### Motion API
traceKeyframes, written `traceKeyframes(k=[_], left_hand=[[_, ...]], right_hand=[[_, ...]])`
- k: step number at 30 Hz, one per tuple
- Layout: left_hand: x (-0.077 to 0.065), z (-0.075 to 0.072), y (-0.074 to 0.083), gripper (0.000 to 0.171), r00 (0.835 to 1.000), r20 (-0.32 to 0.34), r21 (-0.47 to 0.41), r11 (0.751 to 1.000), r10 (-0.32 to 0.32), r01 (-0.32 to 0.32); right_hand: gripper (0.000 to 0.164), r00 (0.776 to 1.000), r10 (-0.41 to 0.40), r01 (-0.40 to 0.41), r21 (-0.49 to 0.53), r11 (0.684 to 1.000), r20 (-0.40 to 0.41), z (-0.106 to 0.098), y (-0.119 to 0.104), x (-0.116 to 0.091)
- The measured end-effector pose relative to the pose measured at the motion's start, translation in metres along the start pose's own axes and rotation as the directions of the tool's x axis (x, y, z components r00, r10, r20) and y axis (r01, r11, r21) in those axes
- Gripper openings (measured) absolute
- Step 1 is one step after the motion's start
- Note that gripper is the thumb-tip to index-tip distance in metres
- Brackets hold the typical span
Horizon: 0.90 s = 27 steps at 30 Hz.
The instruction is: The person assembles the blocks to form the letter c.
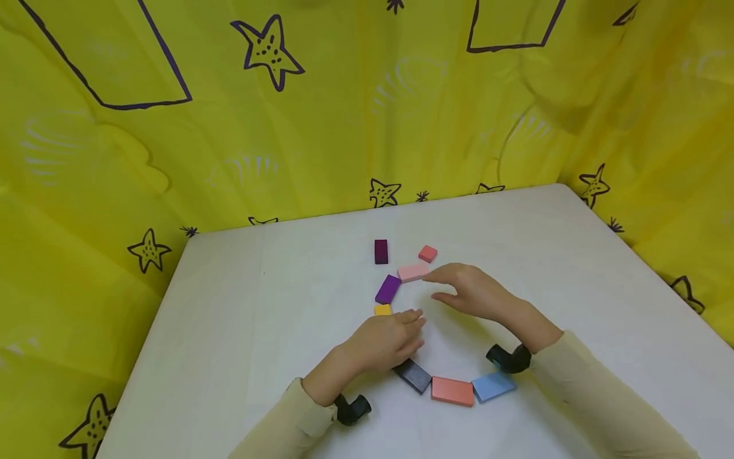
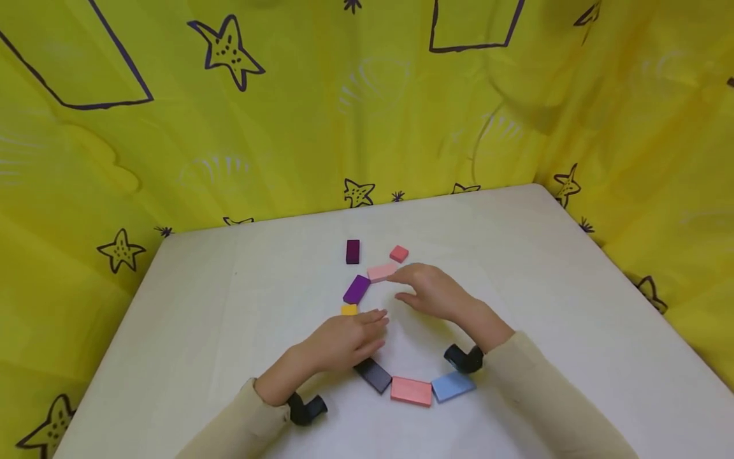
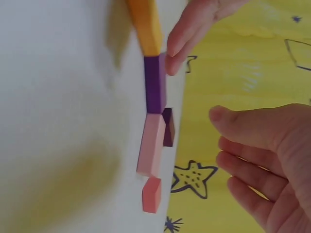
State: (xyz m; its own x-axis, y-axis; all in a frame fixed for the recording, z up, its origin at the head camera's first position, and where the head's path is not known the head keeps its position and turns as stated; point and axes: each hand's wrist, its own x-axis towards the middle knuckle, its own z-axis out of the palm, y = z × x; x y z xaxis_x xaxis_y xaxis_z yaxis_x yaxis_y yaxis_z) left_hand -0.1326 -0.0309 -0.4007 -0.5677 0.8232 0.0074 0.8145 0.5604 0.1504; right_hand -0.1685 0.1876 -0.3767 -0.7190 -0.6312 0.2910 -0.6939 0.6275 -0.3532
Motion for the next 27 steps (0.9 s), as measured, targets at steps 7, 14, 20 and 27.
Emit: traceKeyframes(k=[7,14,20,27], left_hand=[[0.01,0.0,-0.019,0.046,0.998,0.003,0.037,0.997,-0.065,0.065],[0.032,0.0,-0.034,0.061,0.983,0.075,0.052,0.985,-0.165,0.162],[0.045,0.003,-0.044,0.063,0.97,0.133,0.079,0.978,-0.204,0.194],[0.052,0.007,-0.049,0.063,0.958,0.169,0.09,0.972,-0.232,0.219]], right_hand=[[0.031,1.0,0.015,-0.015,0.002,1.0,0.016,0.007,0.017,0.037],[0.037,0.989,0.078,-0.077,-0.016,0.997,0.124,0.017,0.029,0.076],[0.035,0.976,0.082,-0.071,-0.061,0.996,0.202,0.025,0.031,0.101],[0.034,0.962,0.095,-0.069,-0.108,0.992,0.257,0.034,0.035,0.119]])
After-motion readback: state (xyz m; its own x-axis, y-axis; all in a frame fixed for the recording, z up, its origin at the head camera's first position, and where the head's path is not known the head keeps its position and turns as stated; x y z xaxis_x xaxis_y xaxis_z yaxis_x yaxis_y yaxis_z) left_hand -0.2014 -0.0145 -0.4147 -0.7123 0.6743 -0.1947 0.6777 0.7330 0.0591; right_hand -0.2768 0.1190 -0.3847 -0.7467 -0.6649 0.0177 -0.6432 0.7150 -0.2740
